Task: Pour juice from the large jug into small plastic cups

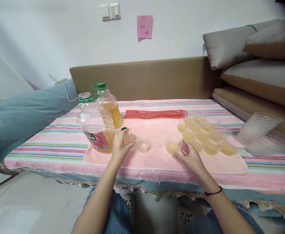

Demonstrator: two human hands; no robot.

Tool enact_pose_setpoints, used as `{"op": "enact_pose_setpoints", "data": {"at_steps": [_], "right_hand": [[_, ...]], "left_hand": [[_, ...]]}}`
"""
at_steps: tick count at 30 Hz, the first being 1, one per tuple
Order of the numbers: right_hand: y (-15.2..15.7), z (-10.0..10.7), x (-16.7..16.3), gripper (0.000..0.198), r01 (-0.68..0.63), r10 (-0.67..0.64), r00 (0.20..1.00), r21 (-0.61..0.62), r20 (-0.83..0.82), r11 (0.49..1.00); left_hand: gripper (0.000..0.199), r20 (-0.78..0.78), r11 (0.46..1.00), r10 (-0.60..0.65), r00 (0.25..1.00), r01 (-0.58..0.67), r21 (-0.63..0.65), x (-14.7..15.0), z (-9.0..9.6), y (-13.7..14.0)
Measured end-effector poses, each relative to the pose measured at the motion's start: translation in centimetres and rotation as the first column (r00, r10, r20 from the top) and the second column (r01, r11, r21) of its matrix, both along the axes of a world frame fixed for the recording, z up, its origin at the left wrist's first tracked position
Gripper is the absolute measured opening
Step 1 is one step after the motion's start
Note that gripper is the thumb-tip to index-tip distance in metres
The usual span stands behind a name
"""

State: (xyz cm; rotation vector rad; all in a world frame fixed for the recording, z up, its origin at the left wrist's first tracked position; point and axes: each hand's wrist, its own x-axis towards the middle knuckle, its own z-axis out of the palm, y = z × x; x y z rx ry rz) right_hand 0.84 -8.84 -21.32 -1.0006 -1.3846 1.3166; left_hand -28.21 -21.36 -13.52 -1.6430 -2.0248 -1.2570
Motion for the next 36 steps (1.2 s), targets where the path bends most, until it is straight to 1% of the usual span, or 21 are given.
{"op": "enact_pose_setpoints", "data": {"at_steps": [5,16,22,36], "right_hand": [[0.0,0.1,0.1,0.095,-0.004,0.004,1.0,0.008,0.017,1.0],[-0.5,1.2,0.2,0.092,-0.005,0.004,0.999,0.008,0.032,1.0],[-0.6,1.3,0.3,0.091,-0.012,0.012,0.999,0.008,0.045,1.0],[-0.8,1.7,0.2,0.094,-0.024,0.025,0.998,-0.008,0.058,1.0]], "left_hand": [[0.058,-0.046,1.0,-0.022,0.999,0.021,-0.009,0.4,0.1,0.1],[0.072,-0.056,0.999,-0.027,0.998,0.024,-0.044,1.0,0.2,0.1],[0.074,-0.063,0.999,-0.012,0.998,0.009,-0.053,1.3,0.3,0.0],[0.078,-0.075,0.998,-0.02,0.997,0.015,-0.062,1.5,0.4,-0.1]]}}
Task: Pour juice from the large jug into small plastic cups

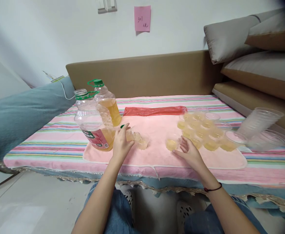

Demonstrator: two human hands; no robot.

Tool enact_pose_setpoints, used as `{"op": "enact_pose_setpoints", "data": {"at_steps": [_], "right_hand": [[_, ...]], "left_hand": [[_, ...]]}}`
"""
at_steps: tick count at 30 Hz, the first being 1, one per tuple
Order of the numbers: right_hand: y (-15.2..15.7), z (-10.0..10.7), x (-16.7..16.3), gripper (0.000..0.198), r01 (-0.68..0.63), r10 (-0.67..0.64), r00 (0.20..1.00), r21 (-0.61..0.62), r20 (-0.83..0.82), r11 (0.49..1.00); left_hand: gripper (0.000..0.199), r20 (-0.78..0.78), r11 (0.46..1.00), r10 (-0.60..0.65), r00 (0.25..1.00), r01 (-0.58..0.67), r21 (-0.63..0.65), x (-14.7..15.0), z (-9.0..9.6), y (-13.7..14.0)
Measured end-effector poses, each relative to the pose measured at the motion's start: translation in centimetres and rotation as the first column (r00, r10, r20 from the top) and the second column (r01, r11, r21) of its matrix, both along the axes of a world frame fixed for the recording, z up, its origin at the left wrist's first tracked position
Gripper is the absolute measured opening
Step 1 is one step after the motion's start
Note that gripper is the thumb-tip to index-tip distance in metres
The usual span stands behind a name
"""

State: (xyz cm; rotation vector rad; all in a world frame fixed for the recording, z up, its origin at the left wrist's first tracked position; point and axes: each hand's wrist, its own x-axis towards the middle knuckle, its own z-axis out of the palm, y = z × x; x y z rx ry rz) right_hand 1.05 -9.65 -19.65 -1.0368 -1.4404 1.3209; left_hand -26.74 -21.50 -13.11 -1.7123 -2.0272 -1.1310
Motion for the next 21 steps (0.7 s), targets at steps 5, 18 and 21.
{"op": "enact_pose_setpoints", "data": {"at_steps": [5,18,21], "right_hand": [[0.06,-0.22,-0.02,0.1,0.003,-0.003,1.0,0.003,-0.004,1.0],[0.05,-0.57,0.1,0.102,-0.004,0.004,1.0,0.007,-0.01,1.0],[0.0,-0.45,0.06,0.103,-0.007,0.007,1.0,-0.001,-0.007,1.0]], "left_hand": [[0.079,0.005,1.0,-0.011,1.0,0.011,0.004,0.11,0.11,-0.02],[0.086,0.008,1.0,-0.018,1.0,0.018,0.016,0.07,0.06,-0.04],[0.087,0.01,1.0,-0.019,1.0,0.019,0.016,0.16,0.14,-0.03]]}}
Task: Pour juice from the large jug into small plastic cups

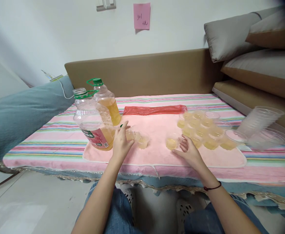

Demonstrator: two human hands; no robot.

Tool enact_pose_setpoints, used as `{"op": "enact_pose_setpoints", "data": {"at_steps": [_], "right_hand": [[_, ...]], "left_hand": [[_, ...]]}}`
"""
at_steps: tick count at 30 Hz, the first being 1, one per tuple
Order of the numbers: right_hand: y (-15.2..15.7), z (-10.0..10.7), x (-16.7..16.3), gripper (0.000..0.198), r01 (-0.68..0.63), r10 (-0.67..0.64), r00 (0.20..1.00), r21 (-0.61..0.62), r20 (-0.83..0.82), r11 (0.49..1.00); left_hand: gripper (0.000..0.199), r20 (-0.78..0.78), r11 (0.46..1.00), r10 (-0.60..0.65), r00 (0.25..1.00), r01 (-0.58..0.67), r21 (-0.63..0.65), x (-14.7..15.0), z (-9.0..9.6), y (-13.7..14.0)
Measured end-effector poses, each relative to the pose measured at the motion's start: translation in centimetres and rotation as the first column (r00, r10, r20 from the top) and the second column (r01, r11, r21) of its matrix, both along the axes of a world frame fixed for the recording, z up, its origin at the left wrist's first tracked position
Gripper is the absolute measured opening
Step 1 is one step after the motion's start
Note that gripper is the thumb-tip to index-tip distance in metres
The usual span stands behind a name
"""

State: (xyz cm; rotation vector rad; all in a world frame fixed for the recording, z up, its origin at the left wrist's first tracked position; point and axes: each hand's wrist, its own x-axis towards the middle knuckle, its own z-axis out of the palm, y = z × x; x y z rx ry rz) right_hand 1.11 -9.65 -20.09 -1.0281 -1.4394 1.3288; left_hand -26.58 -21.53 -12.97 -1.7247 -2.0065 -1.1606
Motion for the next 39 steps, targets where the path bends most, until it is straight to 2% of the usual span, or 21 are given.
{"op": "enact_pose_setpoints", "data": {"at_steps": [10,16,19,22,25,28,32,35,39], "right_hand": [[0.0,-0.2,0.1,0.103,-0.008,0.008,1.0,0.016,0.0,1.0],[0.1,-0.4,0.1,0.104,-0.018,0.018,1.0,0.014,0.004,1.0],[0.2,-0.6,0.0,0.107,-0.025,0.025,1.0,0.013,-0.005,1.0],[0.2,-0.6,-0.2,0.108,-0.026,0.026,1.0,0.001,-0.016,1.0],[0.2,-0.6,-0.4,0.109,-0.031,0.031,0.999,-0.019,-0.029,0.999],[0.1,-0.4,-0.5,0.107,-0.038,0.037,0.998,-0.032,-0.047,0.999],[-0.2,-0.1,-0.7,0.103,-0.035,0.033,0.997,-0.039,-0.073,0.999],[-0.5,0.2,-1.0,0.099,-0.034,0.03,0.995,-0.043,-0.091,0.999],[-1.0,0.4,-1.7,0.093,-0.027,0.022,0.993,-0.039,-0.119,0.999]], "left_hand": [[0.087,0.028,1.0,-0.004,1.0,0.004,0.003,-0.1,-0.1,0.1],[0.086,0.254,0.998,0.011,0.967,-0.026,0.059,-0.6,-0.3,0.3],[0.087,0.424,0.997,-0.021,0.906,-0.015,0.082,-0.7,0.3,0.4],[0.089,0.616,0.985,-0.141,0.775,0.051,0.163,-0.6,1.6,0.7],[0.087,0.717,0.965,-0.25,0.651,0.111,0.236,-0.1,3.7,1.8],[0.083,0.752,0.963,-0.27,0.601,0.169,0.211,0.5,5.7,3.8],[0.085,0.773,0.965,-0.217,0.596,0.249,0.079,1.5,7.2,8.3],[0.087,0.806,0.956,-0.197,0.558,0.292,0.031,2.4,7.1,12.9],[0.087,0.82,0.948,-0.176,0.545,0.319,-0.009,4.2,5.6,19.5]]}}
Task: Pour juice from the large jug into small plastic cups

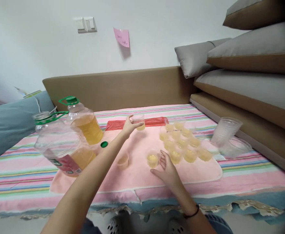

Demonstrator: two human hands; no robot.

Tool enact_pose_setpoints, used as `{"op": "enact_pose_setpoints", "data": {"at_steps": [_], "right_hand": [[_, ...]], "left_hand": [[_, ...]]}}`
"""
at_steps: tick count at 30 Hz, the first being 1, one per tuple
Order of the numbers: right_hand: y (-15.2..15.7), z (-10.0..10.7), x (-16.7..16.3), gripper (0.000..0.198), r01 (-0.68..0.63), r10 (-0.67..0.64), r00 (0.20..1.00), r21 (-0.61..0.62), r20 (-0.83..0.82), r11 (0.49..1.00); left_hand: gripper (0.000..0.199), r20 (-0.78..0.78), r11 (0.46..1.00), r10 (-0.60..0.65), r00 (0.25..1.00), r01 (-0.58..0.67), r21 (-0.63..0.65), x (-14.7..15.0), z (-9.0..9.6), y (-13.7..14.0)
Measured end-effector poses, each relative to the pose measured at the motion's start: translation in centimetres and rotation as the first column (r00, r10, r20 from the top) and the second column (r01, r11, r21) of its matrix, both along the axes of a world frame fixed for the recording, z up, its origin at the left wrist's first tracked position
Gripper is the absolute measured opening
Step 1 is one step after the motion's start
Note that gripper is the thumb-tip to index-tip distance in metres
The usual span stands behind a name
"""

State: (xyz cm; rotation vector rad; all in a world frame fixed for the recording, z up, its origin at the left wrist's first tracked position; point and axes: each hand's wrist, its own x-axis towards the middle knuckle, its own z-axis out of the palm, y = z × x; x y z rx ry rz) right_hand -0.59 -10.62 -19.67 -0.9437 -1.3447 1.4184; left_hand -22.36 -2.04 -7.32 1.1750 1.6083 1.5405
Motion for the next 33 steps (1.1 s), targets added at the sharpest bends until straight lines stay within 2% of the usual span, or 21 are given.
{"op": "enact_pose_setpoints", "data": {"at_steps": [6,11,15,23,33], "right_hand": [[-0.4,-0.9,-0.9,0.089,0.017,-0.017,1.0,0.003,-0.013,1.0],[-0.6,-1.5,-1.0,0.091,0.023,-0.023,1.0,0.021,-0.003,1.0],[-0.8,-1.3,-0.8,0.093,0.028,-0.028,0.998,0.004,0.053,1.0],[-1.3,-0.4,-0.6,0.092,0.02,-0.022,0.996,0.023,0.091,1.0],[-1.0,0.7,-0.9,0.094,0.037,-0.038,0.979,0.009,0.201,0.999]], "left_hand": [[0.088,-0.036,0.995,-0.035,0.999,0.031,-0.096,3.4,-2.9,8.2],[0.094,-0.049,0.979,-0.141,0.989,0.132,-0.155,5.5,-4.5,11.7],[0.099,-0.056,0.964,-0.209,0.976,0.196,-0.179,5.7,-5.2,12.6],[0.105,-0.012,0.923,-0.331,0.944,0.321,-0.213,4.9,-6.6,12.6],[0.107,-0.093,0.94,-0.292,0.952,0.267,-0.212,4.9,-7.6,12.7]]}}
